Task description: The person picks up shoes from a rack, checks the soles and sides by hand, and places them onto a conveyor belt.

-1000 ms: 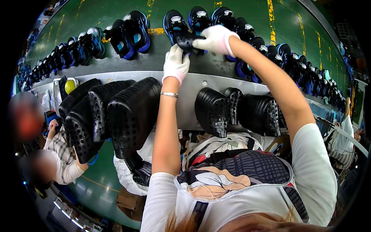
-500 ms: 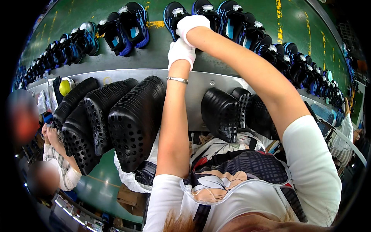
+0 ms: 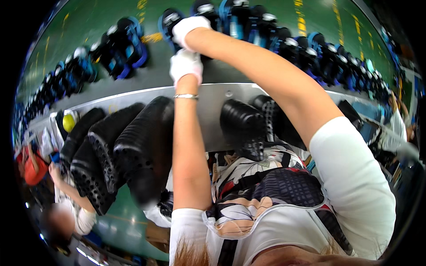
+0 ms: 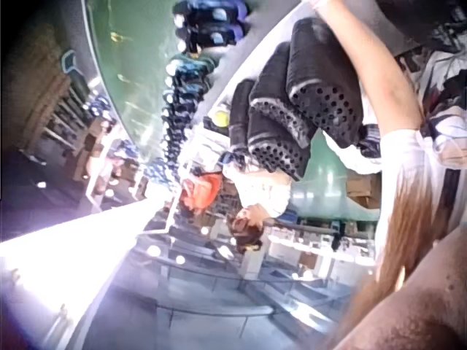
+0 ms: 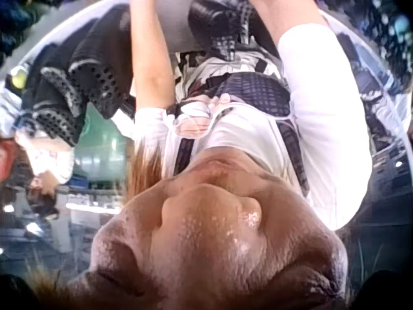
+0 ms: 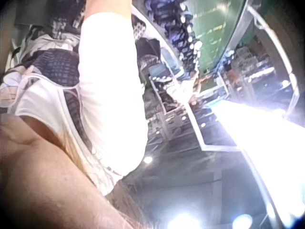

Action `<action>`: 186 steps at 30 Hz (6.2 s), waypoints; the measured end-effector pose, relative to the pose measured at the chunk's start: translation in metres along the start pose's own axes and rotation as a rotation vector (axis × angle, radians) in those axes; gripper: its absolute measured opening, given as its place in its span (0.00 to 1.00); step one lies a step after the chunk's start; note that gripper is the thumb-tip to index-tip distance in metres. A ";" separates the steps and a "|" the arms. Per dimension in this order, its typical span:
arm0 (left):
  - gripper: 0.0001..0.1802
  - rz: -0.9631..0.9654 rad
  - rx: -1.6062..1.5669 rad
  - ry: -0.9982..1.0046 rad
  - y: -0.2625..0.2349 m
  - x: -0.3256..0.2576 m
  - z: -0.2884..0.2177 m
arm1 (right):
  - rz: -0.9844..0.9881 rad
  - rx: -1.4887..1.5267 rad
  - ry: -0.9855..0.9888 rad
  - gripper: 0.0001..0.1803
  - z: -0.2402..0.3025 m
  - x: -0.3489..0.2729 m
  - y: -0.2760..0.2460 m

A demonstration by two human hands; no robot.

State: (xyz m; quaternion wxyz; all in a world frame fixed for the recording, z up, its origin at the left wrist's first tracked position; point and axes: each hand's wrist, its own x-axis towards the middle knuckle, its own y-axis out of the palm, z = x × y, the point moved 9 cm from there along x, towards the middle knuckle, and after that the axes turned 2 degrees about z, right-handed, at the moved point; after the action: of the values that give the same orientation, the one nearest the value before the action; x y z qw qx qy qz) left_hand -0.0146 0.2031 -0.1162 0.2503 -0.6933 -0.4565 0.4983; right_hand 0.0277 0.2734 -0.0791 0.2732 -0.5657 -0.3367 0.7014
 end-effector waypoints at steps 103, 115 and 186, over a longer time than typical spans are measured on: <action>0.10 -0.429 -0.558 0.239 -0.052 -0.033 -0.003 | 0.100 0.395 0.131 0.24 -0.037 -0.053 -0.044; 0.18 0.070 -0.446 -0.172 0.001 0.015 0.024 | -0.204 -0.074 0.059 0.18 0.023 0.009 -0.023; 0.25 -0.413 -0.401 -0.245 -0.083 0.052 0.080 | -0.060 0.174 -0.213 0.22 0.016 -0.043 -0.037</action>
State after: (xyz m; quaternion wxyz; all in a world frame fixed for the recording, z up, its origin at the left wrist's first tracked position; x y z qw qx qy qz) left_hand -0.1154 0.2785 -0.1044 0.1474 -0.5562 -0.7037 0.4168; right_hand 0.0212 0.2610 -0.0216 0.3048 -0.4517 -0.3187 0.7756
